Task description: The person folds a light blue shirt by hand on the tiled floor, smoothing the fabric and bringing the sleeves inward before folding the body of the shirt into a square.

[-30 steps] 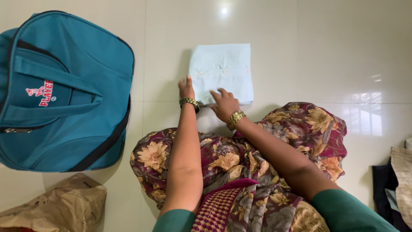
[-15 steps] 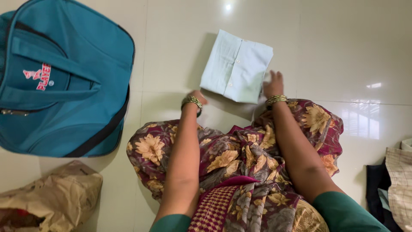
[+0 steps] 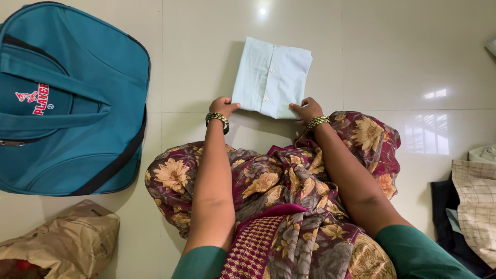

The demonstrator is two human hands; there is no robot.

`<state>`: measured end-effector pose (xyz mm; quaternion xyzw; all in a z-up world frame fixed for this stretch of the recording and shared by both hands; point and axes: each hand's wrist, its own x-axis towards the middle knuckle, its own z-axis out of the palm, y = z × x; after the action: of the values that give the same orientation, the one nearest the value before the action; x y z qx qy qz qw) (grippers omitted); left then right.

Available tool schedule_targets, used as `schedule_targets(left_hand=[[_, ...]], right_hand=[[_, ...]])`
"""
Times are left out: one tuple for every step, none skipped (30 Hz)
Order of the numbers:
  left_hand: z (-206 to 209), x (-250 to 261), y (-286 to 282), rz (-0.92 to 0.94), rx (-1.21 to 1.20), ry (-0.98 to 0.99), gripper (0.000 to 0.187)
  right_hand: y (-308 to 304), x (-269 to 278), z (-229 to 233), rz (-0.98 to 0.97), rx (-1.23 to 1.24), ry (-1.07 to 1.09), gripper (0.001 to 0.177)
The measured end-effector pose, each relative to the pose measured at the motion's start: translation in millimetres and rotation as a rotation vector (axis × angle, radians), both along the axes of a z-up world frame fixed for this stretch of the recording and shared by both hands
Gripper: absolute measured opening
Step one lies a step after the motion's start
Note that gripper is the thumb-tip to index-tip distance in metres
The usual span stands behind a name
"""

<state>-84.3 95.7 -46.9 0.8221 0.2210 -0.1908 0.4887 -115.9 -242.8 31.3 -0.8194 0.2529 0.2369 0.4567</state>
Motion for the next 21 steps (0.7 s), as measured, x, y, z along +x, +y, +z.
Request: schedule_targets(left_hand=[[4,-1,-1,-0.041,0.043,0.003,0.034],[6,-3,-2,-0.082,0.085,0.006,0.032],[8,-5,-1,-0.119,0.128,0.011,0.031],[9,-4,-1,-0.165,0.185,0.004,0.031],[11,-3,-3,-0.209,0.242,-0.002,0.031],[15,-3,-5,-0.253,0.299,-0.008,0.03],[21,-4,-6,-0.261,0.311,-0.088,0.031],[29,-5,-7,-0.268,0.323,-0.168,0.032],[38,-5,-10,-0.277,0.335,-0.249,0.032],[48,-5,-14,-0.262,0.359,-0.422,0.029],[58,-5,-19,-0.247,0.382,-0.594,0.027],[67,-6,-23,-0.229,0.403,-0.767,0.025],[76,-7,-26,-0.235,0.366,-0.804,0.025],[83,-7,-28,-0.241,0.328,-0.84,0.026],[89,-8,-30,-0.247,0.289,-0.876,0.026],[93,-10,-32,-0.24,0.228,-0.732,0.026],[98,-9,-33,-0.23,0.168,-0.592,0.026],[103,-8,-34,-0.221,0.109,-0.452,0.026],[107,-10,-34,-0.232,0.124,-0.425,0.024],[110,-12,-34,-0.242,0.14,-0.398,0.022],[112,-14,-34,-0.254,0.155,-0.368,0.022]], right_hand=[[0,1,1,0.004,0.005,0.013,0.054],[0,1,0,0.008,0.01,0.025,0.053],[-1,2,-3,-0.014,0.043,0.005,0.048],[-2,5,-8,-0.035,0.076,-0.014,0.043],[-5,8,-14,-0.055,0.109,-0.034,0.039],[-8,11,-19,-0.105,0.23,-0.097,0.034],[-13,12,-24,-0.155,0.35,-0.16,0.03],[-16,14,-26,-0.205,0.47,-0.223,0.026],[-18,15,-25,-0.263,0.554,-0.219,0.024],[-19,16,-23,-0.32,0.639,-0.216,0.023],[-19,17,-19,-0.378,0.724,-0.212,0.022],[-18,17,-14,-0.383,0.633,-0.132,0.021],[-19,18,-11,-0.388,0.541,-0.054,0.021],[-20,20,-11,-0.391,0.45,0.024,0.021],[-22,23,-16,-0.363,0.514,-0.105,0.021],[-25,27,-23,-0.334,0.576,-0.234,0.021],[-31,33,-32,-0.299,0.639,-0.367,0.022],[-38,38,-41,-0.287,0.685,-0.418,0.02],[-43,40,-49,-0.275,0.732,-0.47,0.019],[-49,42,-56,-0.263,0.78,-0.521,0.018],[-54,43,-62,-0.26,0.642,-0.39,0.018]])
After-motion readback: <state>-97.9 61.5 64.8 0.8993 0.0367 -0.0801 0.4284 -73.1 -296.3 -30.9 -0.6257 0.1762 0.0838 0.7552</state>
